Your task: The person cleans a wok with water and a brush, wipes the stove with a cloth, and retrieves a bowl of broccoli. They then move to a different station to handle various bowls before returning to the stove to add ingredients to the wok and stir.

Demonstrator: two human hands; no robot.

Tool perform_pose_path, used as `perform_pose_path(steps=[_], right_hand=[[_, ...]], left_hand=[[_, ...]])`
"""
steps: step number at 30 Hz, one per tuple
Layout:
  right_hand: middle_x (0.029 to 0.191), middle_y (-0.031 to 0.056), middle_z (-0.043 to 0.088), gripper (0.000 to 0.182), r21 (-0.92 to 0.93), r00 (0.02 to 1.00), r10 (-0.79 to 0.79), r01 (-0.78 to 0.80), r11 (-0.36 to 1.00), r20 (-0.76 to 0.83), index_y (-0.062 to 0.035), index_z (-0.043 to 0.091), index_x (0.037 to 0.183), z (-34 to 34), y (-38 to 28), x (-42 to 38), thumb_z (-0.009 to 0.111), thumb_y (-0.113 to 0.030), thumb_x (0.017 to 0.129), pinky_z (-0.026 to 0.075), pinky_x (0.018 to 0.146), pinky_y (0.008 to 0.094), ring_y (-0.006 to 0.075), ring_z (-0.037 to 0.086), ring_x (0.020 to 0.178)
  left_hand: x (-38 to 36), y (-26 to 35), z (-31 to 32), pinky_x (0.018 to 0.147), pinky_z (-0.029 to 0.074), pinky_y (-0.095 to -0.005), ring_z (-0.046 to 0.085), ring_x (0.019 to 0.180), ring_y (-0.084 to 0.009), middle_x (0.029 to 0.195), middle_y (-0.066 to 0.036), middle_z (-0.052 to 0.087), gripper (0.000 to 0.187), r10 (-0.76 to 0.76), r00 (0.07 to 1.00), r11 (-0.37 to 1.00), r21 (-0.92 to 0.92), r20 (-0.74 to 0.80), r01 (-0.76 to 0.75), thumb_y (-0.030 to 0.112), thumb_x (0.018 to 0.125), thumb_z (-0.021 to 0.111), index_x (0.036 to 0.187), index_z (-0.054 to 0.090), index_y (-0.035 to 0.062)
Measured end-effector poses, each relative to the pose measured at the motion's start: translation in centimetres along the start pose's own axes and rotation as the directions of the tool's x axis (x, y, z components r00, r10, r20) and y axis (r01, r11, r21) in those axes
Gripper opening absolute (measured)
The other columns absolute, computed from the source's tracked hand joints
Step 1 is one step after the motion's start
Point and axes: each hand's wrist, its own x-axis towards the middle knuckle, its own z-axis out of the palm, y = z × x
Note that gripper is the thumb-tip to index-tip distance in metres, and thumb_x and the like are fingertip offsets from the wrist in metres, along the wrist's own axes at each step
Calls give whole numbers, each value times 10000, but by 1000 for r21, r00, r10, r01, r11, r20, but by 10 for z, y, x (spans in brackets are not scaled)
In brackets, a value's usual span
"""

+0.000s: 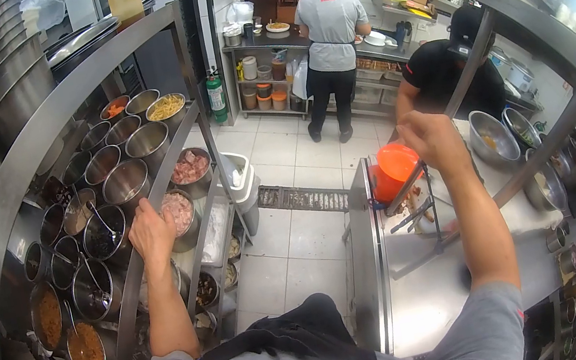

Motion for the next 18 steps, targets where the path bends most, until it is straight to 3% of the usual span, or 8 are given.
perform_pose_path(steps=[1,3,12,18], right_hand=[[589,81,581,141,0,1000,0,0,1000,0,8,656,905,-2,-3,0,648,-104,820,392,482,261,106,507,494],[740,173,653,176,-36,986,142,-139,990,83,-13,656,897,-8,-13,2,629,-162,808,473,604,348,297,627,636],[761,180,656,169,24,997,67,-68,997,28,-10,656,902,-3,-4,0,630,-149,809,484,638,346,318,639,677],[726,182,646,154,3,989,123,-124,992,77,-22,654,900,-7,-10,1,631,-144,811,482,621,357,316,638,655]], left_hand=[[0,0,0,634,514,-422,640,742,-339,822,-189,616,287,-2,1000,1000,1,2,2,206,787,616,935,490,-5],[0,0,0,634,515,-422,640,741,-339,820,-189,616,286,0,1000,1000,0,-2,0,206,787,616,934,490,-5],[0,0,0,637,516,-425,639,743,-343,830,-191,616,290,-6,1000,1000,-1,3,6,201,781,621,939,490,-4],[1,1,-2,639,516,-430,639,747,-350,835,-198,617,298,-22,999,1000,-5,27,22,199,782,619,949,489,-11]])
